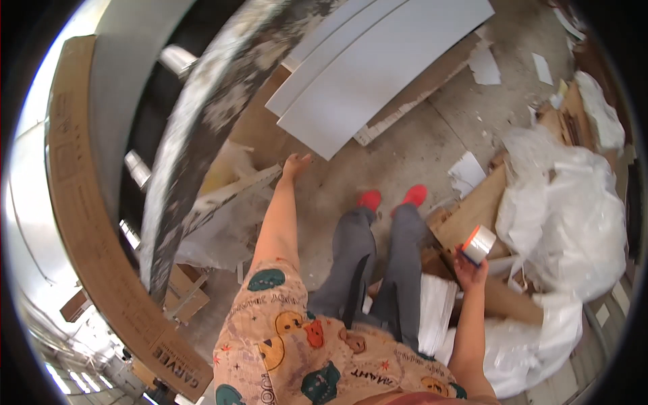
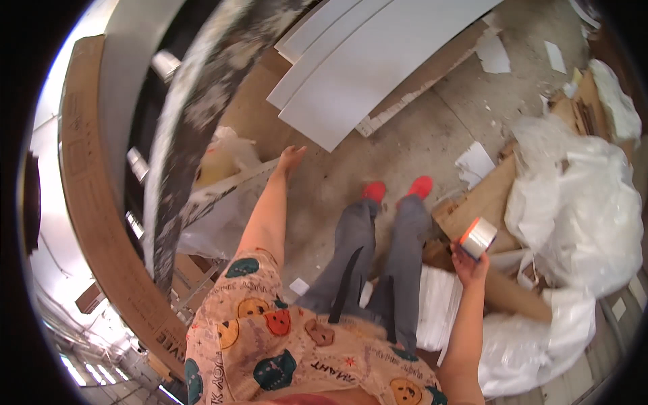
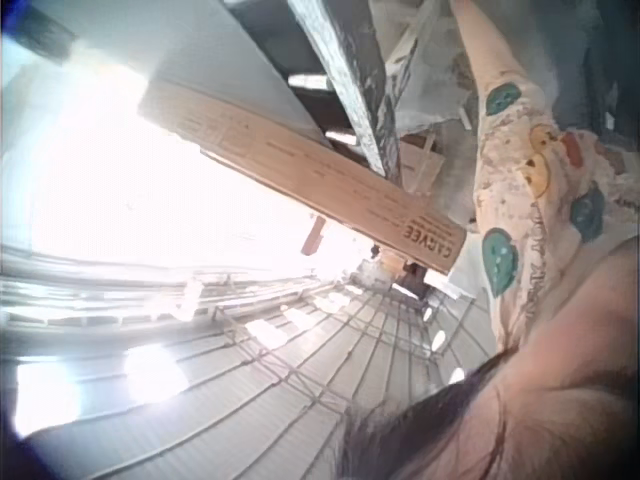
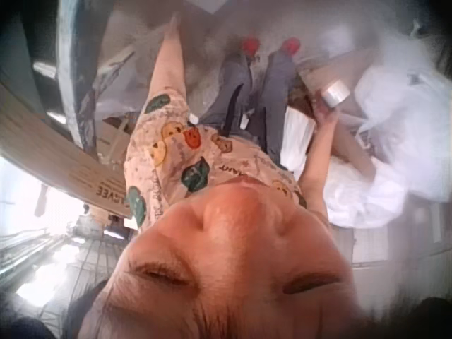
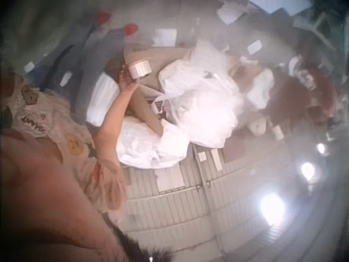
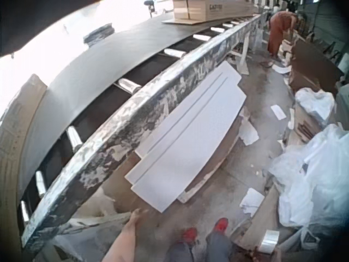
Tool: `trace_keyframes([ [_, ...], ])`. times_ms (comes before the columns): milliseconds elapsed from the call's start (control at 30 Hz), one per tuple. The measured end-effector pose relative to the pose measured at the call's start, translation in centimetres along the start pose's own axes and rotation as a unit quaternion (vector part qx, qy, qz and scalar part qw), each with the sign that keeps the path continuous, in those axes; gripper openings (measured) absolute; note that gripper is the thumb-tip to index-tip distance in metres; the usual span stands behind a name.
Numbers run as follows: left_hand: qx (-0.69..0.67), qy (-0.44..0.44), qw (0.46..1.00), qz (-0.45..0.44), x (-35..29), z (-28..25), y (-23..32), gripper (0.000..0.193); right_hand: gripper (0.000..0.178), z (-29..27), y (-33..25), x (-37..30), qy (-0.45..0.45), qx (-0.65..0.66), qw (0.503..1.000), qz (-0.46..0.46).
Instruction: The person packs a white furniture component into a long cardboard box using foam inserts and seals the ends with a tape dispenser.
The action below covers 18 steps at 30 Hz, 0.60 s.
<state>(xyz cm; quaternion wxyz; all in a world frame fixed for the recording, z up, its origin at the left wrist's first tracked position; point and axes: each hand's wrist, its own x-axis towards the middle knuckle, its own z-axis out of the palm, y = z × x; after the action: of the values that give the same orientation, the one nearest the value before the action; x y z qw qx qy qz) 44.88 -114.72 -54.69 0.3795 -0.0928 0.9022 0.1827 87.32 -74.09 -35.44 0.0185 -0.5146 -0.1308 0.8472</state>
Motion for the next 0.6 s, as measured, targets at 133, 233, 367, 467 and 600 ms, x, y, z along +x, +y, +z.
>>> trace_keyframes([
  [133, -0.274, 0.104, 0.941, -0.171, 7.7, 2.1, -4.0, 0.094, 0.056, -0.3, -0.5, 11.3, 0.018, -0.028, 0.998, 0.053],
  [233, -0.433, 0.176, 0.849, -0.245, 12.0, 6.3, 0.5, 0.094, 0.056, -0.5, -3.1, 16.3, 0.069, -0.069, 0.994, 0.042],
  [367, -0.474, 0.162, 0.844, -0.194, 13.9, 3.7, -0.1, 0.073, 0.059, 0.8, -5.0, 18.8, 0.033, -0.085, 0.993, 0.074],
  [467, -0.515, 0.143, 0.835, -0.131, 10.4, 2.4, -0.2, 0.056, 0.060, 1.2, -6.3, 17.9, 0.011, -0.057, 0.994, 0.089],
  [600, -0.619, 0.168, 0.758, -0.116, -0.3, -0.5, 6.4, 0.052, 0.056, 3.8, -9.3, 14.2, 0.036, -0.058, 0.992, 0.102],
])
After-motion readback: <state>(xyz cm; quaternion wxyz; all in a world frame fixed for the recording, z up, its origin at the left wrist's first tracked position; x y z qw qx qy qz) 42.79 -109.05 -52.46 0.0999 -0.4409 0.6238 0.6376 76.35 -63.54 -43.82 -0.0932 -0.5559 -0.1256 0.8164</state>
